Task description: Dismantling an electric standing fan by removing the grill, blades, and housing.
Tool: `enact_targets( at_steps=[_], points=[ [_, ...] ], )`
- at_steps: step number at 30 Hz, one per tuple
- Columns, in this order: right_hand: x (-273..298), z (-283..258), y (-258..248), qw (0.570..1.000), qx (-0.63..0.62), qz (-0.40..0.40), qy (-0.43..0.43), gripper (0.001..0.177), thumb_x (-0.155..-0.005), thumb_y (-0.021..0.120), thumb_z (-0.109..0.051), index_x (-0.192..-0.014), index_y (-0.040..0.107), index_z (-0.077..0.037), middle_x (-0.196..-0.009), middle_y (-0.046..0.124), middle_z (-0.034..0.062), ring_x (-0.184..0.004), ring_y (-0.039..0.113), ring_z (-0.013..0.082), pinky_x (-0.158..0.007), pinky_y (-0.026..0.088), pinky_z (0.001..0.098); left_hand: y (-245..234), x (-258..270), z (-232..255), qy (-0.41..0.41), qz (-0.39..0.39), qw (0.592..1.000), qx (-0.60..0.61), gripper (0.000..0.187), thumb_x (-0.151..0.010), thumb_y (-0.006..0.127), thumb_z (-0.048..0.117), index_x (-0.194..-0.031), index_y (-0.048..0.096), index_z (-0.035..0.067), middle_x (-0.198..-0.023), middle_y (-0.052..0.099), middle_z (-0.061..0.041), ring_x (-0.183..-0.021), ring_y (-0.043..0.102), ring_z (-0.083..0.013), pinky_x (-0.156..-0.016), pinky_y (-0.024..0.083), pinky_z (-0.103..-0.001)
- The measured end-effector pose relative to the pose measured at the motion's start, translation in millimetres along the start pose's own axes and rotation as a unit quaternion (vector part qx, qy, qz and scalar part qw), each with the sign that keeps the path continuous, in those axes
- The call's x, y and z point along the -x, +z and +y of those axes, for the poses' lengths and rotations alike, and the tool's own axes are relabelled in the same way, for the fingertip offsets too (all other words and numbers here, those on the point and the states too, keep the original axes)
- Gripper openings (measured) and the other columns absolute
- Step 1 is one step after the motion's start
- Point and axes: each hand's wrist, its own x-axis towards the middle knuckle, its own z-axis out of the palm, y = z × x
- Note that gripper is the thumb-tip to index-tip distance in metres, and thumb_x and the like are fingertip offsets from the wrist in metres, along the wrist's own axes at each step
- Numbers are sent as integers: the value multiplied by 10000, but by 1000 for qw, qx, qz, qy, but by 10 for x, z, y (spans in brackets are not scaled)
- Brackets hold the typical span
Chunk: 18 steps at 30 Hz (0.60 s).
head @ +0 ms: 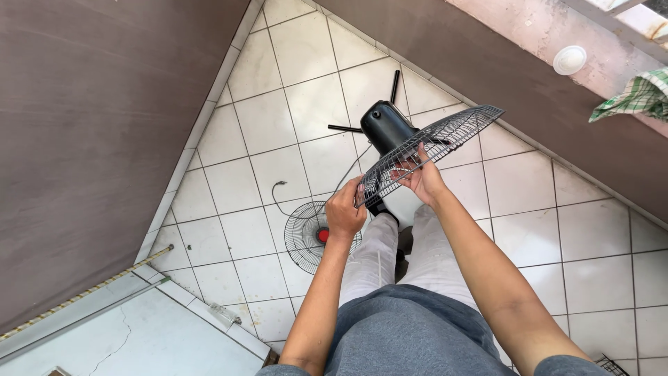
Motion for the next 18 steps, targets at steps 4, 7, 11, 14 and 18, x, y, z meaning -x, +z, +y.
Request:
enact_targets(
  at_steps=[4,7,11,14,18],
  points=[
    [-51,95,-4,998,-52,-8,-23,518,-1033,522,-527,-1192,590,-39,-1025,691,89,-893,695,221,-849,626,395,21,21,-8,-3,10,1000,-16,172,-1011,591,127,-1131,701,72,-970,776,-118,-827,762,-309,-709,597,-394],
    [-73,102,13,997,-51,23,-46,456,-1011,572,-506,-1178,583,-82,-965,661,64,-842,677,201,-802,617,399,-16,-23,55,12,8,1000,0,245,-1035,610,269,-1147,691,67,-1015,779,-116,-876,772,-307,-726,615,-385],
    [-108,104,5,993,-106,60,2,475,-1017,607,-498,-1099,632,-31,-920,653,76,-784,653,181,-772,619,361,39,32,-39,52,8,998,-19,680,-945,513,664,-1145,678,35,-994,772,-126,-850,770,-309,-680,613,-389],
    [-129,38,10,986,-144,76,42,452,-1009,640,-451,-1056,651,-1,-953,681,89,-798,672,175,-763,620,318,113,75,-154,53,15,998,-2,771,-1000,370,733,-1182,673,48,-1033,770,-122,-891,768,-312,-709,615,-391],
    [-158,26,-97,987,-149,57,32,335,-1016,683,-370,-1039,648,-37,-925,669,70,-793,668,148,-740,618,286,89,78,-104,40,10,999,20,729,-1061,354,693,-1196,664,46,-1024,770,-134,-890,770,-326,-704,616,-407]
  ],
)
